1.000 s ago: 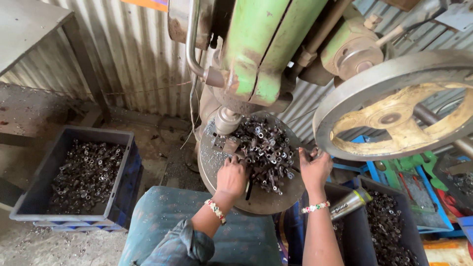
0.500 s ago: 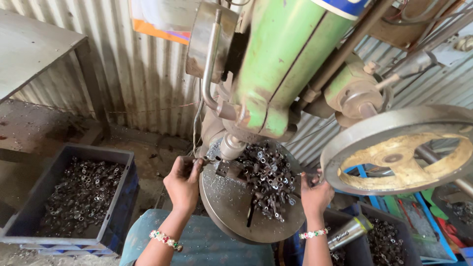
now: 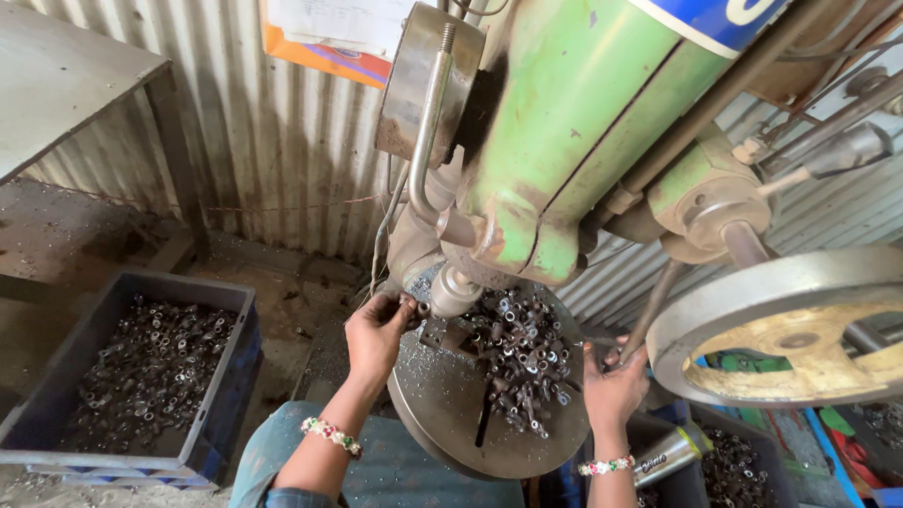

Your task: The person operates a manual press machine to process small metal rings. They repeatedly pick up a ring, place it under the press die, and turn a large handwheel to activate the press. The processed rings are collected in a bin below.

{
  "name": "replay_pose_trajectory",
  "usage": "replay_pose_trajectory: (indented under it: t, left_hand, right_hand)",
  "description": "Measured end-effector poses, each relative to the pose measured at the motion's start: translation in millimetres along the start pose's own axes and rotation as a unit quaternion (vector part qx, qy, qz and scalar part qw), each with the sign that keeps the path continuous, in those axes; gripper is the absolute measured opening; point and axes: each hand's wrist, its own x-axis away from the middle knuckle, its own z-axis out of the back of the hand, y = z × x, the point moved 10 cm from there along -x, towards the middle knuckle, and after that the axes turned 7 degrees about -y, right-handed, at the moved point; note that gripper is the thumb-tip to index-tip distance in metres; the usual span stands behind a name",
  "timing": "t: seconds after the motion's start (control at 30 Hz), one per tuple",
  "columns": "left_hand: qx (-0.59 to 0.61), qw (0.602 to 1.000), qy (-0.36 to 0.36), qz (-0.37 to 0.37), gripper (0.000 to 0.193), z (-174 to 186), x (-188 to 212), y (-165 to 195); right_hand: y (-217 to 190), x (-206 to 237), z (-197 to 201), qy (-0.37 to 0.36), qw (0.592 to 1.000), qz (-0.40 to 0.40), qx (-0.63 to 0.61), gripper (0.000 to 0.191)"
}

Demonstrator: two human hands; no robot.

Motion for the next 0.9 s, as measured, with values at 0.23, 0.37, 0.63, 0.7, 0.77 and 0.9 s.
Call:
replay_pose_trajectory:
  t: [0.23, 0.37, 0.63, 0.7, 0.77, 0.9]
  left_hand:
    - [0.112, 0.986, -0.111, 0.054, 0.015, -10, -25, -38]
    - [0.140, 0.980, -0.128, 0.055, 0.014, -12, -26, -41]
    - [0.116, 0.985, -0.117, 0.056, 0.012, -14, -26, -25]
    - [0.087, 0.988, -0.120, 0.042, 0.011, -13, -23, -17]
    - [0.032, 0.993, -0.112, 0.019, 0.009, -7, -19, -5]
    - [-0.036, 0.996, 0.079, -0.032, 0.019, 45, -3, 24]
  right_hand:
    - [-14, -19, -14, -0.027, 0.998, -0.002, 0.056, 0.069]
    - [-26, -75, -59, -0.078, 0.995, 0.058, 0.030, 0.089]
    - [-34, -153, -90, -0.078, 0.982, 0.015, -0.173, 0.109]
    - [-41, -126, -80, -0.079, 0.975, 0.083, 0.191, 0.118]
    - [-58, -77, -51, -0.049, 0.979, 0.192, -0.042, 0.108]
    - [-3, -5, -3, -0.045, 0.990, -0.054, 0.119, 0.071]
